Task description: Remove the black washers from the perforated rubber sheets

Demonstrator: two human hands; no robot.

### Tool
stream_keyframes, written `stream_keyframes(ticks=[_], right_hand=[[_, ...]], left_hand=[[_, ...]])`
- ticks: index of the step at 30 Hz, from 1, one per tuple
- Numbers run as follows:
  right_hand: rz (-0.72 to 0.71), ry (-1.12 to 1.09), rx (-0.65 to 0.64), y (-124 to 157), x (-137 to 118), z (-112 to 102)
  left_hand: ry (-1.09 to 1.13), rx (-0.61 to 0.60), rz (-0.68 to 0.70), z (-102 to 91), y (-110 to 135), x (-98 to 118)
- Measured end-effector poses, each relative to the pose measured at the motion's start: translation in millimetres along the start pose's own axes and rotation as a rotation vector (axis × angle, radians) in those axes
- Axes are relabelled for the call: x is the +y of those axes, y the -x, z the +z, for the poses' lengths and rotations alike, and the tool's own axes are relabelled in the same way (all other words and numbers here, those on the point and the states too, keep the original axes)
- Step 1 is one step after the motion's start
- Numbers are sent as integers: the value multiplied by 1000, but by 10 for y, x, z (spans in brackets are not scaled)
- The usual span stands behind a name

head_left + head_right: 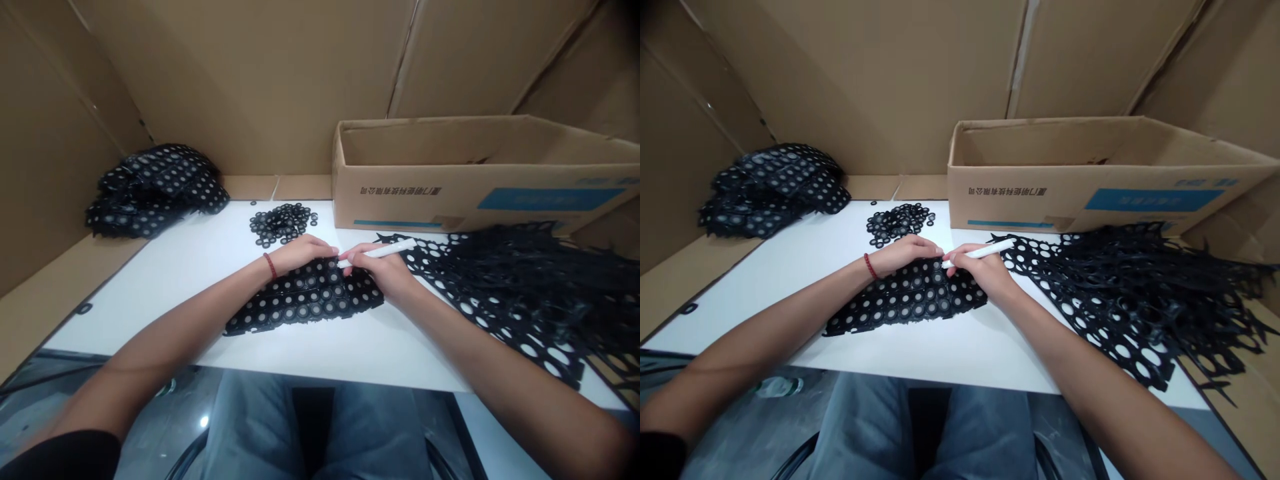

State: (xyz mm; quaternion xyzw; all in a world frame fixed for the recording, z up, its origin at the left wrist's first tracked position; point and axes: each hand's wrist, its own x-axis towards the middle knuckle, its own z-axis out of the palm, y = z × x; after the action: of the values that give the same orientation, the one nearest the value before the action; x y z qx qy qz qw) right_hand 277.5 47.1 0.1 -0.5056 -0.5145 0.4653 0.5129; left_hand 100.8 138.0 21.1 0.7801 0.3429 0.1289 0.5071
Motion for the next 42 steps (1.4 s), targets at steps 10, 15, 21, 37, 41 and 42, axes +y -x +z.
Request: stream_keyframes(ticks=[10, 15, 21, 37, 41, 42], right_hand=[[-5, -196, 60, -7, -67, -94], [35, -211, 72, -5, -54, -89], [57, -282, 144, 9, -3, -175], [-137, -13, 73, 70, -66, -182], [-146, 112, 76, 93, -94, -176], [-145, 138, 76, 98, -105, -172]], left_hand=[[13, 61, -56, -8, -64, -5], [-94, 57, -42, 33, -71, 9], [16, -14, 7, -11, -29, 0], [260, 77, 19, 29, 39, -61], [217, 68, 23, 33, 44, -59], [206, 67, 27, 32, 45, -59]])
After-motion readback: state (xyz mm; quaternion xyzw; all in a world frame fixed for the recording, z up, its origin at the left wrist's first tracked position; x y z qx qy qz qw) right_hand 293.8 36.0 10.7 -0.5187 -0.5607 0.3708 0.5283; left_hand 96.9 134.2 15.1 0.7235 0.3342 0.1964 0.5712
